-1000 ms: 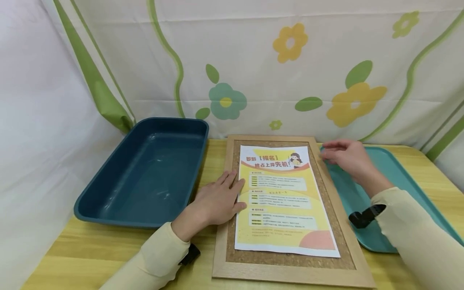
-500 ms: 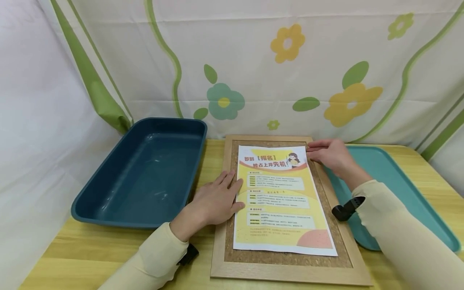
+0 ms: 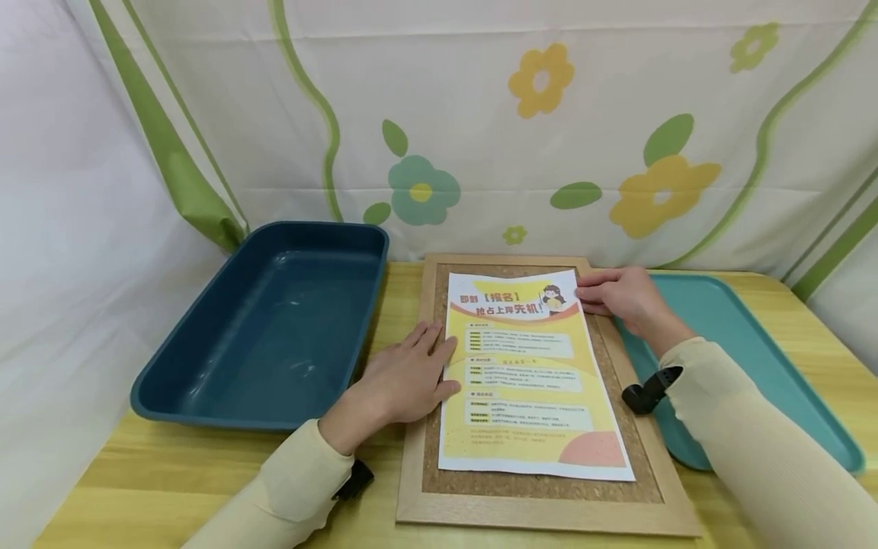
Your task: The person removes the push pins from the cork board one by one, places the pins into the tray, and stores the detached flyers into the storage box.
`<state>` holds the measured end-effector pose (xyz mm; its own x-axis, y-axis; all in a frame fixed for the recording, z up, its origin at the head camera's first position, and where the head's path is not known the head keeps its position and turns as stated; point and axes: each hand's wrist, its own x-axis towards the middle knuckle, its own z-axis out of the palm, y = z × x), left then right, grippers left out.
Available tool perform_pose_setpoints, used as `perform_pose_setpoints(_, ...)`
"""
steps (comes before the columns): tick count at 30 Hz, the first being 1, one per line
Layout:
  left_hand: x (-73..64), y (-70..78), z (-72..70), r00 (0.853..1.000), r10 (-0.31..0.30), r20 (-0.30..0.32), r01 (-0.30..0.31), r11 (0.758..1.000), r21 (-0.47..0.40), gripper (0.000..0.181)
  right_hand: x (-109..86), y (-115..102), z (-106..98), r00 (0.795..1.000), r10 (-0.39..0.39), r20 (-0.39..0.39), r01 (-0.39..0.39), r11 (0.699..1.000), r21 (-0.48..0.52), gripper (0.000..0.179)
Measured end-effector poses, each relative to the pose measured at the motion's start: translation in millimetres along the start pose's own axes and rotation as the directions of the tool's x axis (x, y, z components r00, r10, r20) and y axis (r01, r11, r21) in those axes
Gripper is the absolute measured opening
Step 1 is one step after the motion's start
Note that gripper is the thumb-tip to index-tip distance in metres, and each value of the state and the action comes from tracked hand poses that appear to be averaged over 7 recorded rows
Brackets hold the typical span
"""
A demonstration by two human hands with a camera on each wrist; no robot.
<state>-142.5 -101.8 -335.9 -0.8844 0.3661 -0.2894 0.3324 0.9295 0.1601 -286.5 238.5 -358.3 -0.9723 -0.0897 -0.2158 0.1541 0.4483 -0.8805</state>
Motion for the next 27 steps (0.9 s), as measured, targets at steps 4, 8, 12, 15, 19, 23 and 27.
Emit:
perform_pose_setpoints(4,2.0,-0.3,-1.5,1.0,0.017,-0.017,-0.017,1.0,-0.006,0.068,1.5,-1,-2,1.0,0.017,0.005,-0.017,1.0,0.003,0.047)
perform_pose_setpoints(8,5.6,-0.3,-2.6,0.999,0.038,-0.035,-0.038,0.999,-0.026,0.068,3.8,-2,-5,0.999,0.043,0.003,-0.043,0.998,0.047,0.047)
perform_pose_setpoints(12,4.5,-3.3,-2.7,0.999,0.024,-0.044,-0.028,0.995,-0.098,0.071,8.6,-4,-4,0.998,0.052,0.023,-0.055,0.991,0.123,0.049)
perform_pose_setpoints(15,1.7,-5.5,-1.4,0.998,0.006,-0.065,-0.018,0.982,-0.186,0.075,10.7,-7,1,0.998,0.059,0.031,-0.063,0.986,0.153,0.048)
perform_pose_setpoints(19,-0.4,-6.1,-0.1,0.995,-0.007,-0.098,-0.023,0.951,-0.309,0.086,11.6,-8,4,0.995,0.092,0.024,-0.095,0.981,0.171,0.046)
perform_pose_setpoints(23,-1.9,-3.7,-0.2,0.994,-0.036,-0.099,-0.01,0.901,-0.433,0.093,8.9,-6,2,0.992,0.121,0.018,-0.122,0.971,0.204,0.046)
perform_pose_setpoints(27,-3.9,0.7,-1.1,0.993,-0.08,-0.086,0.016,0.817,-0.576,0.093,4.7,-4,-1,0.992,0.125,0.025,-0.127,0.952,0.278,0.042)
